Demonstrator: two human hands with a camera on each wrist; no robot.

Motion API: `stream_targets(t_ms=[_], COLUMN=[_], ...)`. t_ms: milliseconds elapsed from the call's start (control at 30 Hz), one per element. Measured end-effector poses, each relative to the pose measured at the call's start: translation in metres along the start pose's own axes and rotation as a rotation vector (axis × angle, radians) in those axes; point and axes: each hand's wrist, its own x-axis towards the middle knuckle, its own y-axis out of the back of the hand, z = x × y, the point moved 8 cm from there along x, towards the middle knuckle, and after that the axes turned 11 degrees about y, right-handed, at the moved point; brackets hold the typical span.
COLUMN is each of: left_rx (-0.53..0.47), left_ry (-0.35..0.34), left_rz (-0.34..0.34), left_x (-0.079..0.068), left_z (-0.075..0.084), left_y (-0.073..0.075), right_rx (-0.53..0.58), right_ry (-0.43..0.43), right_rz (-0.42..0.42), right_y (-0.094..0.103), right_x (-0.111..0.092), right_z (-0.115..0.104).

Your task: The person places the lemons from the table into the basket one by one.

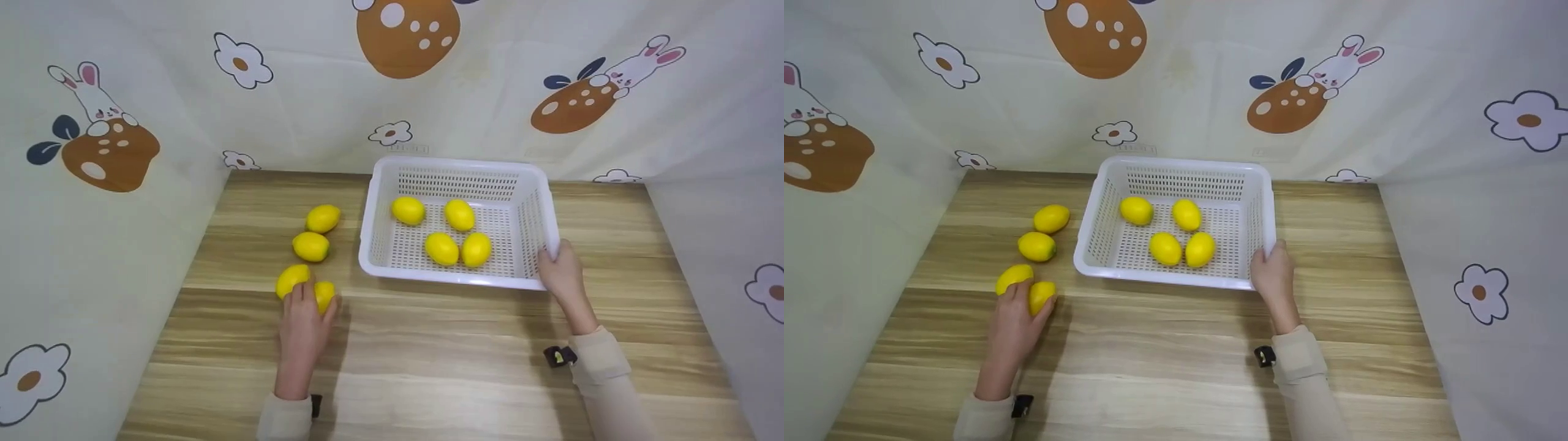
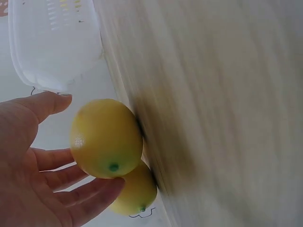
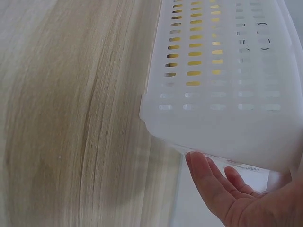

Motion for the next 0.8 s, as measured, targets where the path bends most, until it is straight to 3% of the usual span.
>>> stream_targets(t_ms=[400, 600, 800], left_rx=[-0.01, -0.048, -0.07], left_ry=[0.098, 0.093, 0.051], left_rz=[-0.125, -0.175, -0.173], left_x=[0.004, 0.007, 0.007], left_z=[-0.01, -0.013, -0.011], left_y=[-0.011, -0.015, -0.015], right_rx=[-0.017, -0.019, -0.021], right_ry=[0.003, 0.011, 0.024], right_rz=[-0.009, -0.006, -0.009], right_y=[0.0, 0.0, 0.0], right_x=[-0.002, -0.002, -0.002], right_z=[-0.003, -0.003, -0.004])
